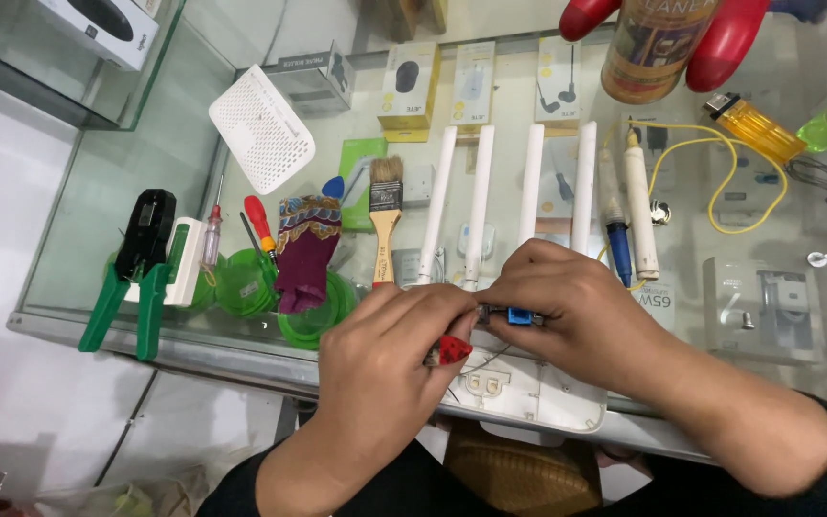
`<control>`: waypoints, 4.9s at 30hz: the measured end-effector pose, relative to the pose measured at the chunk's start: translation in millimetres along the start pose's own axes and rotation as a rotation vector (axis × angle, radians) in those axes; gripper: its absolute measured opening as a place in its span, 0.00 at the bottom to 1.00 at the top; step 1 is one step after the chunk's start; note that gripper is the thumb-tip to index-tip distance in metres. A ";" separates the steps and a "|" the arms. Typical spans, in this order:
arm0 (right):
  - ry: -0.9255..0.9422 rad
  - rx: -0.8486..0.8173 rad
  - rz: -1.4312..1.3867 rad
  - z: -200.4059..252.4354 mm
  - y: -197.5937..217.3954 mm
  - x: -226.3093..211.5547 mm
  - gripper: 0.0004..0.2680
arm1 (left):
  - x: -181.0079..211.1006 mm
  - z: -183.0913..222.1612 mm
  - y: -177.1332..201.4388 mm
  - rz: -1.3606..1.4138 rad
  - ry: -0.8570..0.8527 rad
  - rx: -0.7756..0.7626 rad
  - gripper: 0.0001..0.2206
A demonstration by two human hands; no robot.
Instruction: Cleaning a router circuit board with a brush and assembling it into the plastic casing
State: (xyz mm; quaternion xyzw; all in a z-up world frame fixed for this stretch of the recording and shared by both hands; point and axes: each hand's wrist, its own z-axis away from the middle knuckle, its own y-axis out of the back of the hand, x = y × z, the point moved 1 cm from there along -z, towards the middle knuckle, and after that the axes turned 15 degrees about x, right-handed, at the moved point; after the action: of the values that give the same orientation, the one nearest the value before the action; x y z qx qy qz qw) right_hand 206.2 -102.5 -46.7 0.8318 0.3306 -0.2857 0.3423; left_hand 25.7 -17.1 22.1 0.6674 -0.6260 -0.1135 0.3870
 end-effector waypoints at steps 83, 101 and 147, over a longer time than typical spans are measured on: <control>-0.200 -0.113 0.027 -2.1 -4.6 11.5 0.10 | -1.4 -24.4 32.2 -0.023 0.091 -0.043 0.07; -0.100 -0.115 0.159 18.0 -10.8 36.4 0.12 | 7.2 -48.8 -29.0 -0.229 -0.273 -0.670 0.22; -0.096 -0.106 0.093 7.1 -5.5 9.6 0.11 | -9.5 -26.8 12.4 -0.291 -0.291 -0.451 0.05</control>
State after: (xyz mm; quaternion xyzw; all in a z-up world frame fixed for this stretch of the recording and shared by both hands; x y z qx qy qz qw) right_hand 206.3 -101.5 -59.8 0.8123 0.2893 -0.2913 0.4143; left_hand 31.6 2.8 45.2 0.6241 -0.5318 -0.3981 0.4113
